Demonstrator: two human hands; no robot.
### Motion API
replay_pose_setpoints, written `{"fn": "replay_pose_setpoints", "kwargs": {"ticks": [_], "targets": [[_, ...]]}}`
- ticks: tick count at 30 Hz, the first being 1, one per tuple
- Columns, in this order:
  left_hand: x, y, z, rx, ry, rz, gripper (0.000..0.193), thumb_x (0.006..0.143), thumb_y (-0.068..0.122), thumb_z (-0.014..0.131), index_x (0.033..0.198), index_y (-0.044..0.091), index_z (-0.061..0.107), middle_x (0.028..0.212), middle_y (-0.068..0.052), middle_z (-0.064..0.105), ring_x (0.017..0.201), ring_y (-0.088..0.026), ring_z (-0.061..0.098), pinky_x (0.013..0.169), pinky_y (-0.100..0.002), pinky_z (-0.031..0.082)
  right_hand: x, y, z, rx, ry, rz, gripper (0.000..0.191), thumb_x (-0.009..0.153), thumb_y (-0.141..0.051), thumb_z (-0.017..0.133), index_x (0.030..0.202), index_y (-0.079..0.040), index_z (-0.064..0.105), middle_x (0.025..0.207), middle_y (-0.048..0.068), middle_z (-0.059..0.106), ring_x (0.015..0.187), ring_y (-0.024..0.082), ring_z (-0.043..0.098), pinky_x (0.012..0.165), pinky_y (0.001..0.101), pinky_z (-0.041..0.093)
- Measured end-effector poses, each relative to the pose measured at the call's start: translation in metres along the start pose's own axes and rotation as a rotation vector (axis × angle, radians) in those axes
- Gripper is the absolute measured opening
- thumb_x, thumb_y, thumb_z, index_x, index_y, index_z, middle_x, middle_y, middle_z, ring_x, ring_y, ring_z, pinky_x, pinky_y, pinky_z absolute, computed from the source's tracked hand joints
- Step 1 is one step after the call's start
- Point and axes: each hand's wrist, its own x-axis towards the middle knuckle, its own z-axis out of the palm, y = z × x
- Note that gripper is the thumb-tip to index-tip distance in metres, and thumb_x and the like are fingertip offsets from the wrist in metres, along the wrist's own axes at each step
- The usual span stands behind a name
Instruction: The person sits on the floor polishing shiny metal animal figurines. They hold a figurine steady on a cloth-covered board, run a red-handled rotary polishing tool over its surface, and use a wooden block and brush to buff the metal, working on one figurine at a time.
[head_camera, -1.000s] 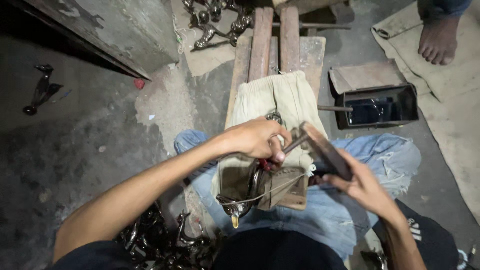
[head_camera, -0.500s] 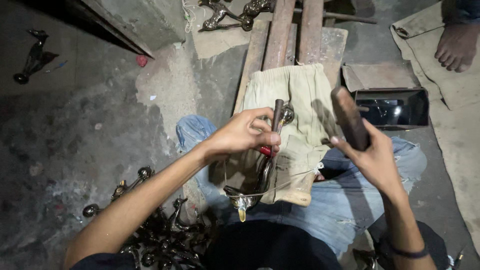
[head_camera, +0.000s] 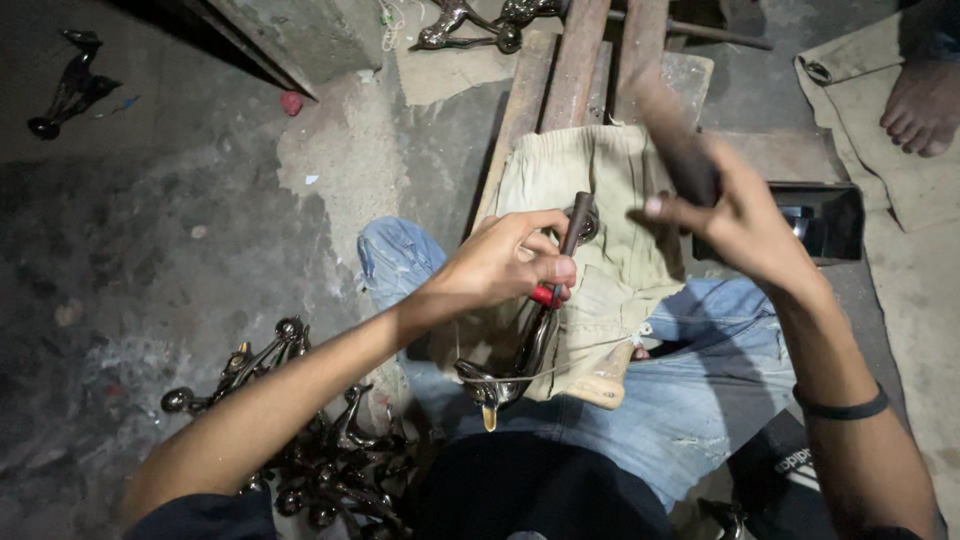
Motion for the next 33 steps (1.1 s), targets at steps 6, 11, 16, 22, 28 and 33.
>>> {"fn": "replay_pose_setpoints", "kwargs": {"ticks": [6, 11, 16, 22, 28, 33], "targets": [[-0.03, 0.028, 0.012, 0.138, 0.167, 0.167, 0.039, 0.095, 0.026, 0.064, 0.123, -0.002, 0.062, 0.089, -0.013, 0.078, 0.077, -0.013, 0.074, 0.065, -0.028, 0.059, 0.009, -0.008, -0.013, -0.126, -0.095, -0.305, 0.063, 0.091, -0.018, 0.072, 0.147, -0.001, 0.049, 0.135, 0.024, 0.061, 0.119, 0.032, 0.061, 0.096, 0.0467, 0.05], [-0.039, 0.043, 0.018, 0.207, 0.257, 0.189, 0.039, 0.099, 0.031, 0.062, 0.121, -0.002, 0.062, 0.082, -0.012, 0.075, 0.075, -0.012, 0.076, 0.059, -0.029, 0.06, 0.005, -0.011, -0.012, -0.438, -0.241, 0.044, 0.065, 0.091, -0.01, 0.067, 0.155, -0.02, 0.054, 0.111, 0.014, 0.077, 0.087, 0.025, 0.069, 0.083, 0.0403, 0.057], [-0.04, 0.046, 0.024, 0.267, 0.318, 0.147, 0.028, 0.096, 0.023, 0.065, 0.109, -0.002, 0.064, 0.078, -0.012, 0.075, 0.072, -0.012, 0.077, 0.062, -0.029, 0.06, 0.011, -0.014, -0.009, -0.385, -0.103, -0.031, 0.062, 0.092, -0.004, 0.07, 0.15, -0.012, 0.052, 0.109, 0.017, 0.074, 0.084, 0.025, 0.067, 0.072, 0.0407, 0.055], [-0.038, 0.048, 0.025, 0.365, 0.349, 0.055, 0.018, 0.09, 0.013, 0.068, 0.103, 0.0, 0.064, 0.077, -0.013, 0.076, 0.068, -0.016, 0.076, 0.061, -0.032, 0.058, 0.015, -0.018, -0.017, -0.312, -0.142, -0.154, 0.068, 0.088, -0.001, 0.065, 0.152, -0.013, 0.046, 0.123, 0.02, 0.068, 0.102, 0.031, 0.067, 0.086, 0.0444, 0.057], [-0.04, 0.053, 0.028, 0.436, 0.345, 0.084, 0.023, 0.086, 0.011, 0.069, 0.107, 0.002, 0.064, 0.079, -0.016, 0.074, 0.066, -0.025, 0.074, 0.062, -0.037, 0.057, -0.001, -0.017, -0.003, -0.053, 0.121, -0.233, 0.063, 0.089, -0.003, 0.072, 0.147, -0.002, 0.048, 0.135, 0.025, 0.062, 0.119, 0.035, 0.063, 0.099, 0.0483, 0.051], [-0.036, 0.059, 0.031, 0.591, 0.3, 0.051, 0.02, 0.087, 0.01, 0.07, 0.105, 0.004, 0.067, 0.073, -0.018, 0.07, 0.059, -0.031, 0.068, 0.06, -0.04, 0.053, -0.019, -0.003, 0.01, 0.229, 0.304, 0.126, 0.076, 0.085, -0.015, 0.08, 0.147, -0.007, 0.038, 0.118, 0.006, 0.064, 0.083, 0.024, 0.068, 0.068, 0.0415, 0.057]]}}
